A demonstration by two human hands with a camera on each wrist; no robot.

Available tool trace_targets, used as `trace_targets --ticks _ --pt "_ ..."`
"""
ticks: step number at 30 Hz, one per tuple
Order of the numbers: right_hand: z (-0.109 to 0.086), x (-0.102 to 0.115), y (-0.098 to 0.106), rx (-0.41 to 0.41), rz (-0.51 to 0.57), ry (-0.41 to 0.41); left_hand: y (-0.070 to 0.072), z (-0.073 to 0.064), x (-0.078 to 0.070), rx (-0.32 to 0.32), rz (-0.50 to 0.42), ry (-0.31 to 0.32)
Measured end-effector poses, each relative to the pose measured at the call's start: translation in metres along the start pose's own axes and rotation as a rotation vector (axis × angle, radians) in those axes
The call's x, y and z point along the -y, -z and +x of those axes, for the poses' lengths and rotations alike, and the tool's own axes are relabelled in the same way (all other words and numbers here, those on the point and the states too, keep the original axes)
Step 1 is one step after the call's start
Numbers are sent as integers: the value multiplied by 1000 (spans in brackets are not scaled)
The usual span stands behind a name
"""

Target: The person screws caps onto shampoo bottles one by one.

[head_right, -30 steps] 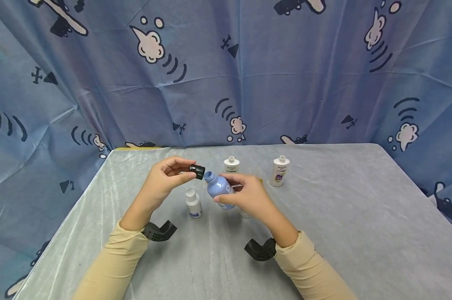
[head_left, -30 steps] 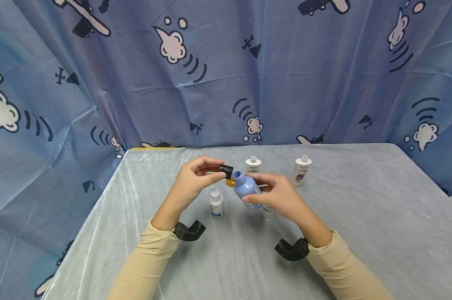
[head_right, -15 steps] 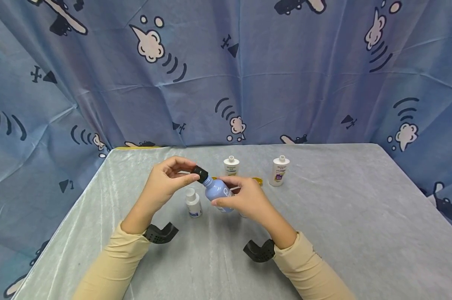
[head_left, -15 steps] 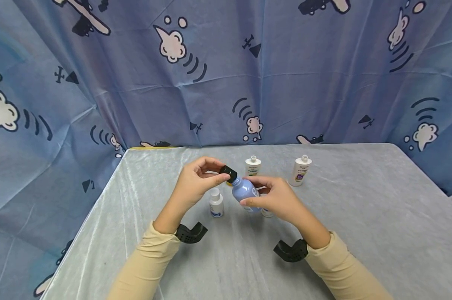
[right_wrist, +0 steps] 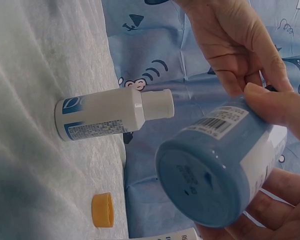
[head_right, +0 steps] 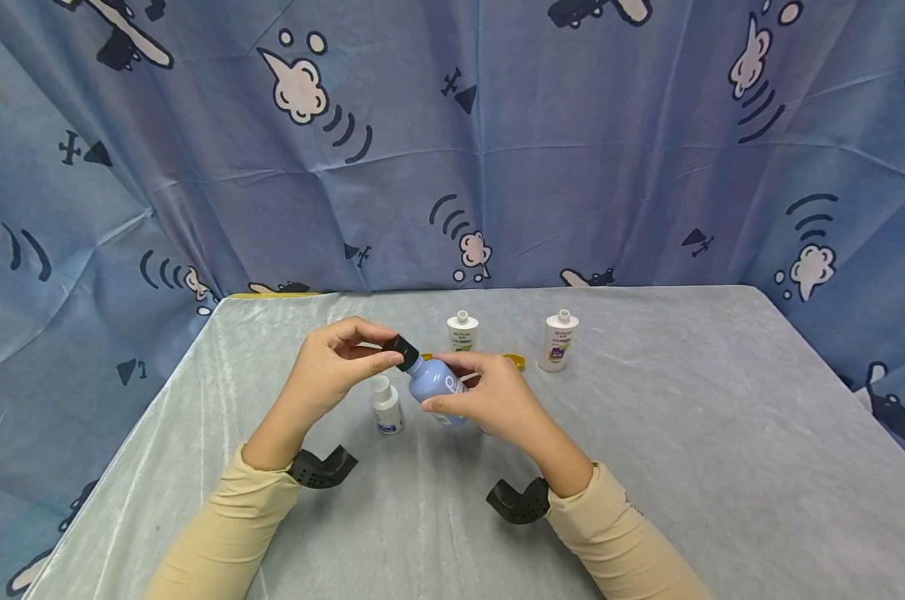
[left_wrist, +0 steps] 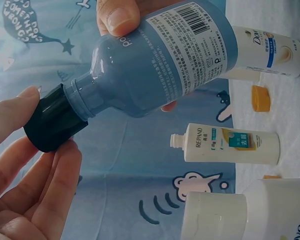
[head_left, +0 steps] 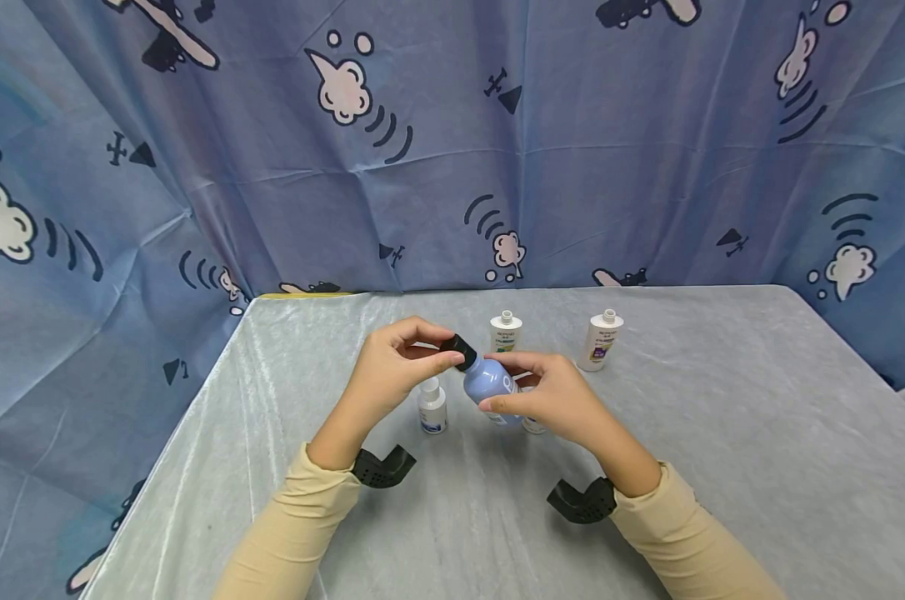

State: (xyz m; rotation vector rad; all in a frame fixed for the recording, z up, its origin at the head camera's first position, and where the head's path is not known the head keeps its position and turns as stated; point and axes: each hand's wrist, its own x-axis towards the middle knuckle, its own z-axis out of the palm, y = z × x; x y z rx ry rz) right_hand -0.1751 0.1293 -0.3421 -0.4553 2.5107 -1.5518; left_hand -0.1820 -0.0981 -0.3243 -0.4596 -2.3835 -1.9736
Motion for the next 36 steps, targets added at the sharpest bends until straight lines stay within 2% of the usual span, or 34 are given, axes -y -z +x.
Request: trace_targets --ticks 18,30,34,36 --pt "0 1 0 12 22 14 -2 -1 0 46 2 26" --pt "-1 3 1 17 28 0 1 0 1 125 -44 -32" --pt "-1 3 1 15 33 1 2 2 2 114 -37 -39" --pt "-1 3 1 13 35 1 2 2 4 100 -40 -15"
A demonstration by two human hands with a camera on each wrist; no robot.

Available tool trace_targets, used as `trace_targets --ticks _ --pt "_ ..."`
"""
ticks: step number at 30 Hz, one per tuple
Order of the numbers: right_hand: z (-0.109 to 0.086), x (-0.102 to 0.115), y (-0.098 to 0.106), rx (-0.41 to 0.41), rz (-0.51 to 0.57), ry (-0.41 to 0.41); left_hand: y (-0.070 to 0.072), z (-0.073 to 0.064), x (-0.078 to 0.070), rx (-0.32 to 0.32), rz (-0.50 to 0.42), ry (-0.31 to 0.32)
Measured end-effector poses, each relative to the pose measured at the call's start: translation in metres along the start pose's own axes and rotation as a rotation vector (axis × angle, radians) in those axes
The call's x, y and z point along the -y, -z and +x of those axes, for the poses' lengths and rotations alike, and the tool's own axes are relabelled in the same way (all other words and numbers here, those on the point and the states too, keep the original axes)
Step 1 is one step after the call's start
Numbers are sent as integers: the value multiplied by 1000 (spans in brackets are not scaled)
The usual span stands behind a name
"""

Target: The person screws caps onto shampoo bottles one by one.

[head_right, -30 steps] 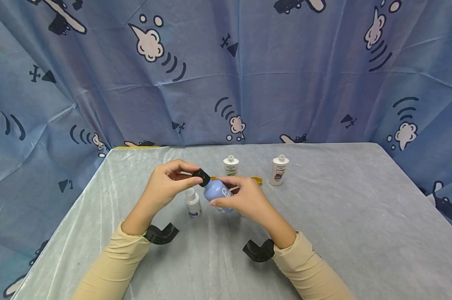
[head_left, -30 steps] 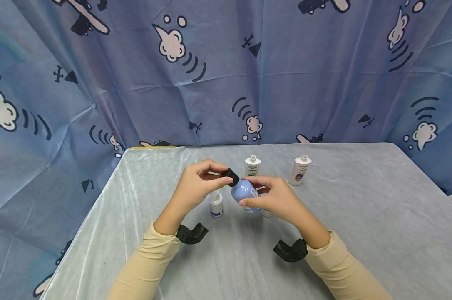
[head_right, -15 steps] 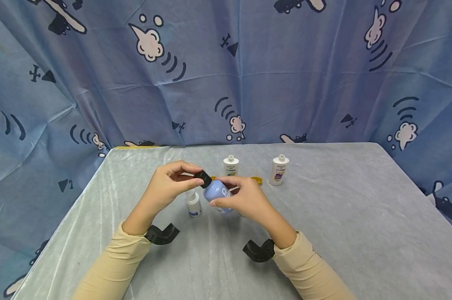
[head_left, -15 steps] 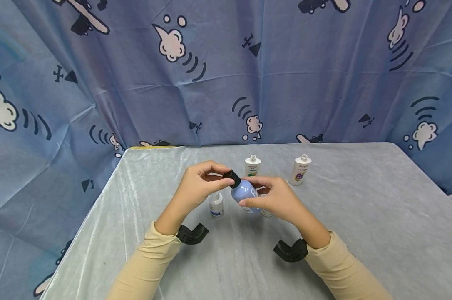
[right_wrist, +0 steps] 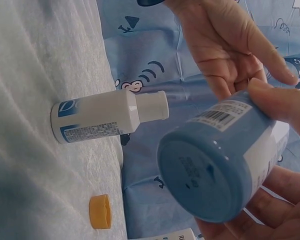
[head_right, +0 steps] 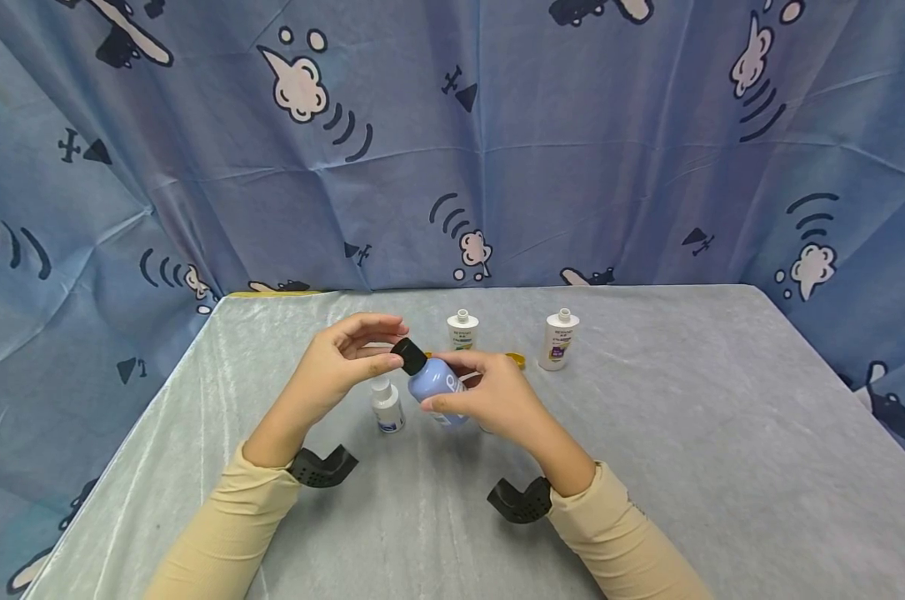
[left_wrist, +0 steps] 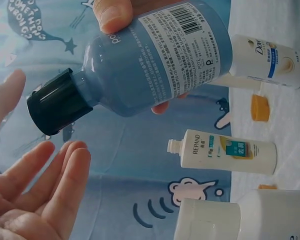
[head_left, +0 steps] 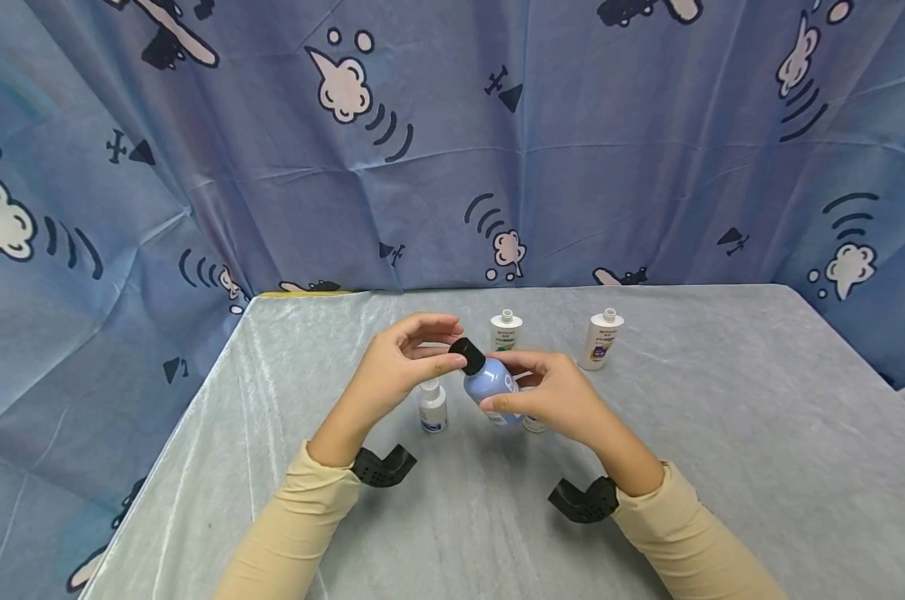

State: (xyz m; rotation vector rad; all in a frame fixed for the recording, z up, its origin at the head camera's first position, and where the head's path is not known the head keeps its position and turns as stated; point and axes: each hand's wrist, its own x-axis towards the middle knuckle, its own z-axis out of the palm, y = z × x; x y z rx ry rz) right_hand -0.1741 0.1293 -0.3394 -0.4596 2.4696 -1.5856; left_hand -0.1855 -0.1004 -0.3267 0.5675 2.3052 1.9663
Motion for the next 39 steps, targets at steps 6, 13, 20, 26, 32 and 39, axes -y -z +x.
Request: trace_targets --ticks 6,13,20,26,32,39 --pt "0 0 0 0 -5 -6 -1 1 2 -37 24 64" --pt "0 0 -1 6 -11 -3 -1 0 0 -25 17 85" --pt "-1 1 -1 20 -5 10 2 -1 0 51 -68 44" --pt "-1 1 -1 27 -2 33 2 -2 0 100 -108 1" --pt "-1 1 -1 27 -2 36 3 -2 -1 134 -146 -5" --pt "-1 2 -1 19 10 20 0 -2 -3 52 -61 76"
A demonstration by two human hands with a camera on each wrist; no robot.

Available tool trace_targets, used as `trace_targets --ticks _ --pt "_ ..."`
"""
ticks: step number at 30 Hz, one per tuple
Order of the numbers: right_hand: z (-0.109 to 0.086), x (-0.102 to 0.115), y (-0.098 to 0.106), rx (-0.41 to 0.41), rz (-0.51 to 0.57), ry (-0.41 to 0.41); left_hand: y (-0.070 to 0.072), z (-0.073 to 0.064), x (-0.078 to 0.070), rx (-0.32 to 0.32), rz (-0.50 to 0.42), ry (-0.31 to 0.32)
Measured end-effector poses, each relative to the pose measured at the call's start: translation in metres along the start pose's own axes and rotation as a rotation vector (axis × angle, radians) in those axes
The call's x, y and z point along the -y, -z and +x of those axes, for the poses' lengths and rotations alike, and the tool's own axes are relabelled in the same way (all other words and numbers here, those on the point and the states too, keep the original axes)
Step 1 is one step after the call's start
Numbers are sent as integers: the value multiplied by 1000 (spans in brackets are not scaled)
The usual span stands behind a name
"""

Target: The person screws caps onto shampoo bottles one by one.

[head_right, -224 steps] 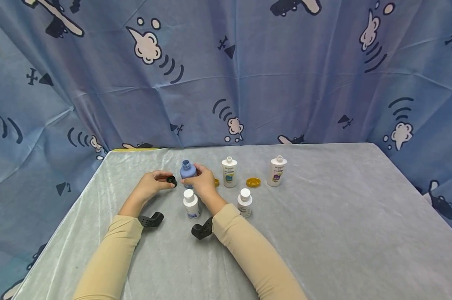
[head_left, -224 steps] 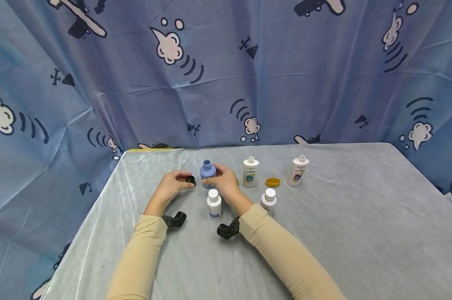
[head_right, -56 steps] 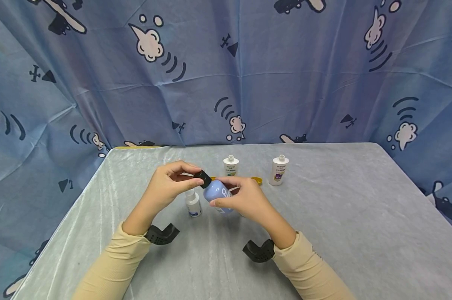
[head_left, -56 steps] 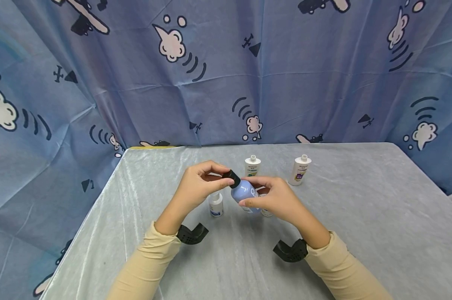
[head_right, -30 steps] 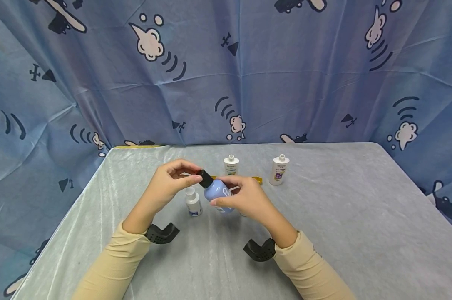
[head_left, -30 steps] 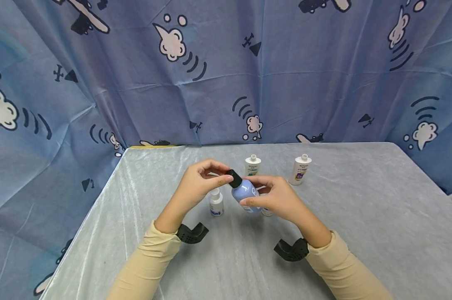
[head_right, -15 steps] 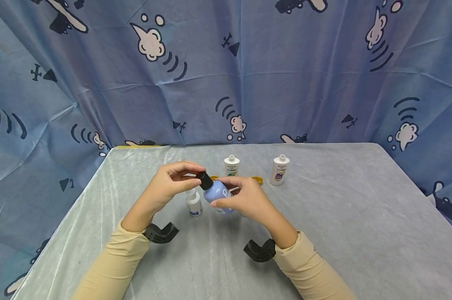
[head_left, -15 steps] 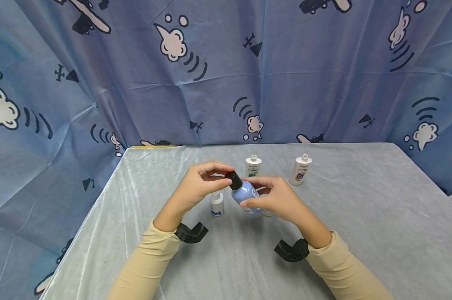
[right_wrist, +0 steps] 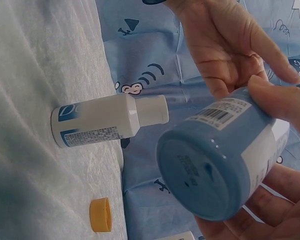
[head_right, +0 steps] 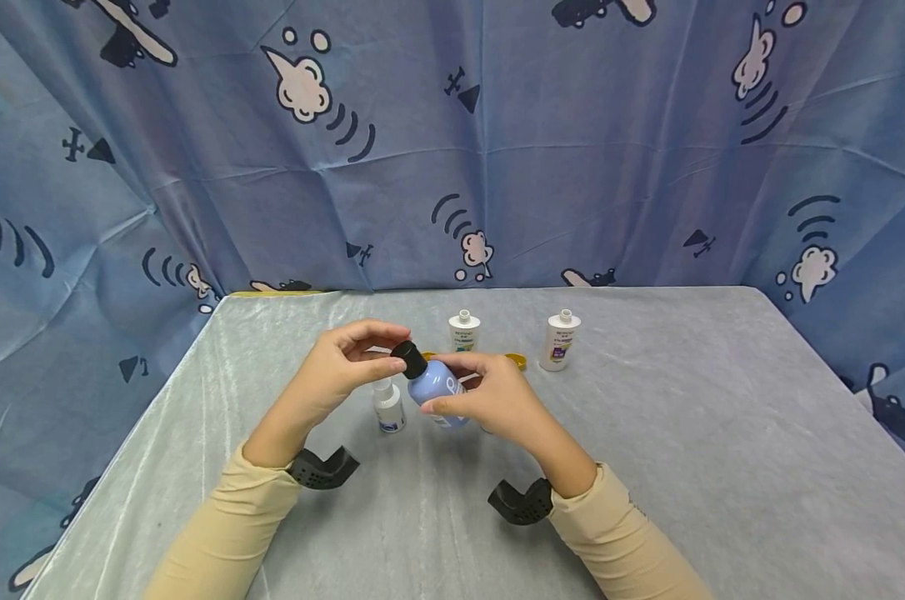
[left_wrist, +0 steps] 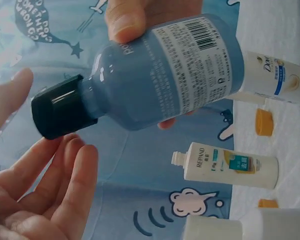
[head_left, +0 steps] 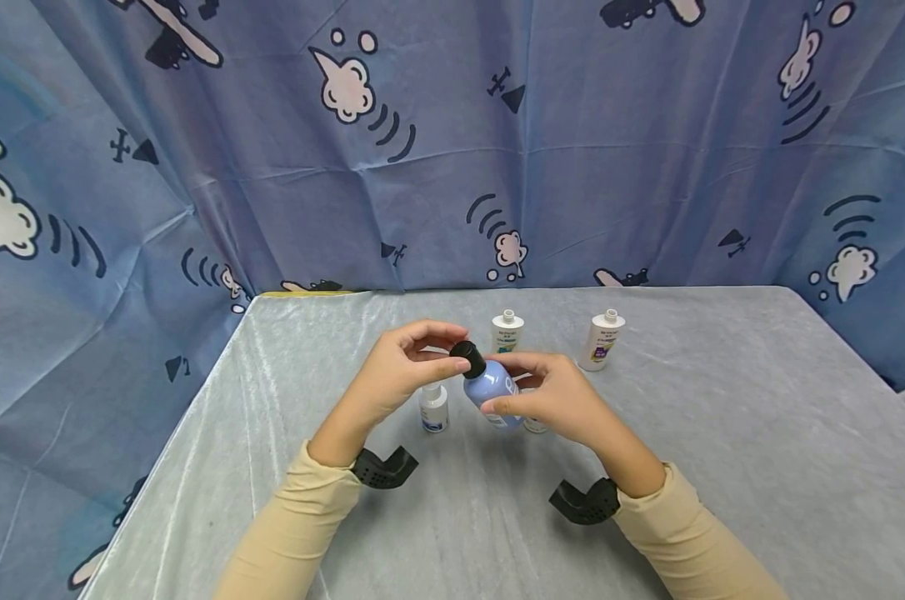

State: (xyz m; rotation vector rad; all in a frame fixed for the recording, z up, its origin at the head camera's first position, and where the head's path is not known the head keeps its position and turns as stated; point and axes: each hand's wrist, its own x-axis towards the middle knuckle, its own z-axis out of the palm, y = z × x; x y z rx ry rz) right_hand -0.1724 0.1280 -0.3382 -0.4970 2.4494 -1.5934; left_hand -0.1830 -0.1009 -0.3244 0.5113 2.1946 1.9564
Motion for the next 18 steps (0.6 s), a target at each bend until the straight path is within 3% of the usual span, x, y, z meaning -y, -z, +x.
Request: trace_targets --ticks 5,18 --pt "0 1 0 -2 -2 -3 -2 0 1 -30 50 8" --pt "-1 0 1 9 -3 4 0 -2 -1 65 -11 -27"
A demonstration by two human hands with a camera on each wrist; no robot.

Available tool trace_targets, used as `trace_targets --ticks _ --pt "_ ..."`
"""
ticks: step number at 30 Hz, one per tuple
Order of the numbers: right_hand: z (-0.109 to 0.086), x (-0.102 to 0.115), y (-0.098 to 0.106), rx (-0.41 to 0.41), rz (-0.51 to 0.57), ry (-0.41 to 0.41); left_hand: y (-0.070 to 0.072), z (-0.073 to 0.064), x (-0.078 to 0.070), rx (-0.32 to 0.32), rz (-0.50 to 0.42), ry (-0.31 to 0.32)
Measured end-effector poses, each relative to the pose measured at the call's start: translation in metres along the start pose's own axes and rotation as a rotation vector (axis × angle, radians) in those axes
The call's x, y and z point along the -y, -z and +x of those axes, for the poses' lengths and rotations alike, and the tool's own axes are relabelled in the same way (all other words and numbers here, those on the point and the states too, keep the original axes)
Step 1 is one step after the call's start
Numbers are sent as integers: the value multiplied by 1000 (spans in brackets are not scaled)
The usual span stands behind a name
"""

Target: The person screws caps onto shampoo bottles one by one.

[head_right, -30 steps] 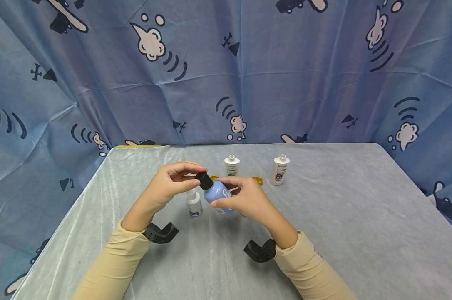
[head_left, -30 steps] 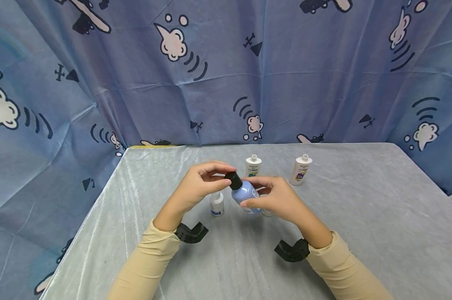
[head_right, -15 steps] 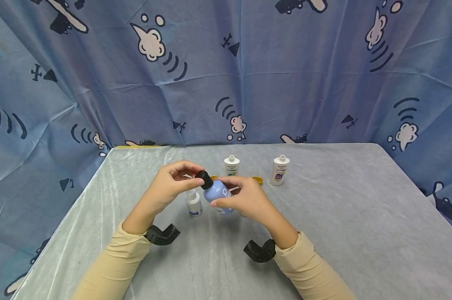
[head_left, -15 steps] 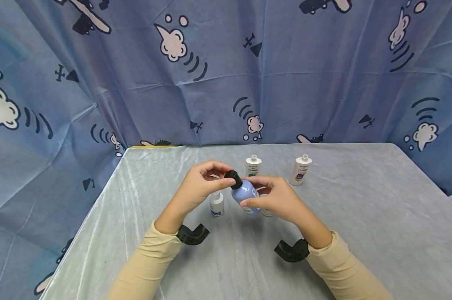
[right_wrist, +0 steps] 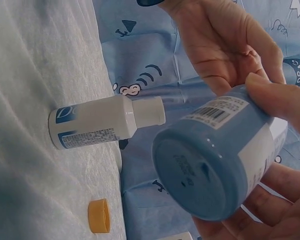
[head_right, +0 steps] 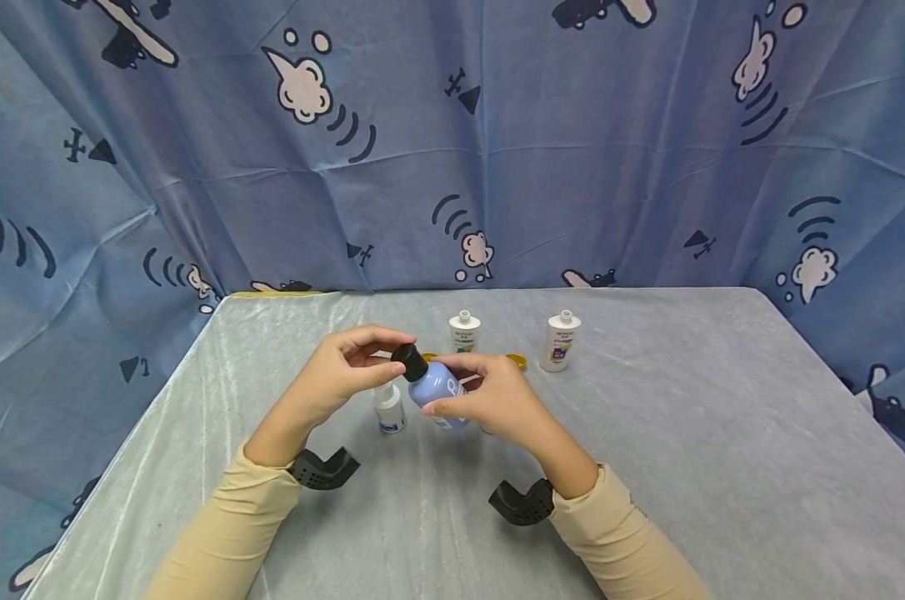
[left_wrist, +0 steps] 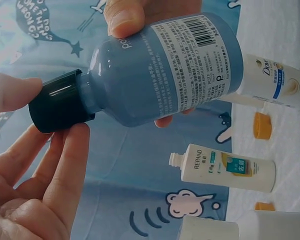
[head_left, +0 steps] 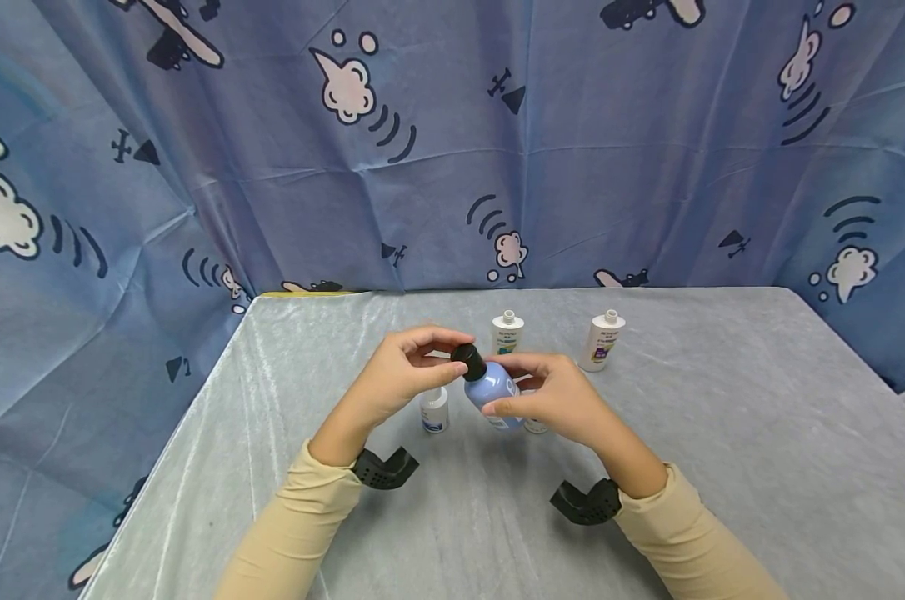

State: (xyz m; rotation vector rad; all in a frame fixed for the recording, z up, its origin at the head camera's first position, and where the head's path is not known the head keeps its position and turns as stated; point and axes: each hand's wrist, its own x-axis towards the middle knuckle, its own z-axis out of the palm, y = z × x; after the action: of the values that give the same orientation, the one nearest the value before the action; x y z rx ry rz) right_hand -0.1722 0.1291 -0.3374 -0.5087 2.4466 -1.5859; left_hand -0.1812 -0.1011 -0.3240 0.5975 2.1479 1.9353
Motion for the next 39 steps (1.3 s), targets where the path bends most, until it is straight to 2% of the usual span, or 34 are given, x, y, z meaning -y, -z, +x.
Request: trace_targets --ticks 6,8,11,15,18,21,39 --pt "0 0 0 1 2 -11 1 0 1 39 15 -61" --pt "0 1 0 3 6 -15 2 -1 1 39 29 -61" --pt "0 1 -1 1 8 -22 2 -2 -1 10 49 -4" --pt "1 0 -1 -5 1 -24 1 0 -2 -66 65 69" --pt "1 -1 -1 -3 0 -16 0 1 -1 -118 83 83" --pt "1 -2 -1 1 1 -10 0 1 0 -138 101 76" --pt "0 -2 -1 4 -14 24 3 -2 -2 -30 50 29"
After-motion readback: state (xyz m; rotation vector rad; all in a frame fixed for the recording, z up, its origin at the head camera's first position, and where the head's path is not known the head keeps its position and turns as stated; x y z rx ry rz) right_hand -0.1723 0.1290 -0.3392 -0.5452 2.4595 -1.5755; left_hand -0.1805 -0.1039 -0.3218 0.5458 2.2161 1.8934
